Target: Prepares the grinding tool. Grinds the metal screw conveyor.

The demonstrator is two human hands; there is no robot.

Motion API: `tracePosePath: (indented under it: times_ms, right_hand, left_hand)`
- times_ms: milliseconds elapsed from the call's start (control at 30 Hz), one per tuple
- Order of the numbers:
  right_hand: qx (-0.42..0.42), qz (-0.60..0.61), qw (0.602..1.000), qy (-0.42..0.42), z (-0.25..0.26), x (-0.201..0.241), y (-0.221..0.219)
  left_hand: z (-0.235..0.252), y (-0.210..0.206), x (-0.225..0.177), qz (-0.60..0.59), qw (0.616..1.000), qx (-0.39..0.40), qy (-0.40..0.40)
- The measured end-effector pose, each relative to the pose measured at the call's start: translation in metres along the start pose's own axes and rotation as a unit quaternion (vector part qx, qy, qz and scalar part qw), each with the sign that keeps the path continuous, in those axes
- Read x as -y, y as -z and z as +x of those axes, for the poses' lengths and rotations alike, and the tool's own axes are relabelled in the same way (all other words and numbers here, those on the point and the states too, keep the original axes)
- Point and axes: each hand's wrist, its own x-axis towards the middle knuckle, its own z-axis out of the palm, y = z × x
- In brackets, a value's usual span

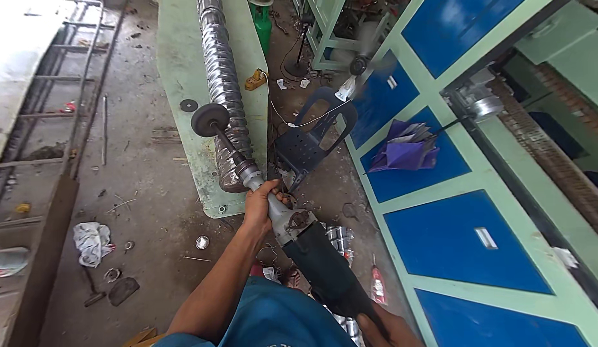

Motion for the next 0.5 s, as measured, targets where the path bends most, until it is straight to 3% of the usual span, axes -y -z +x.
tracePosePath:
  times_ms: [500]
  right_hand:
    - [-0.029,0.081,0.996,0.0,0.005,-0.02,0.002]
  left_hand:
    - [0.022,-0.037,0.022,0.041,0.999,0.005,0.03]
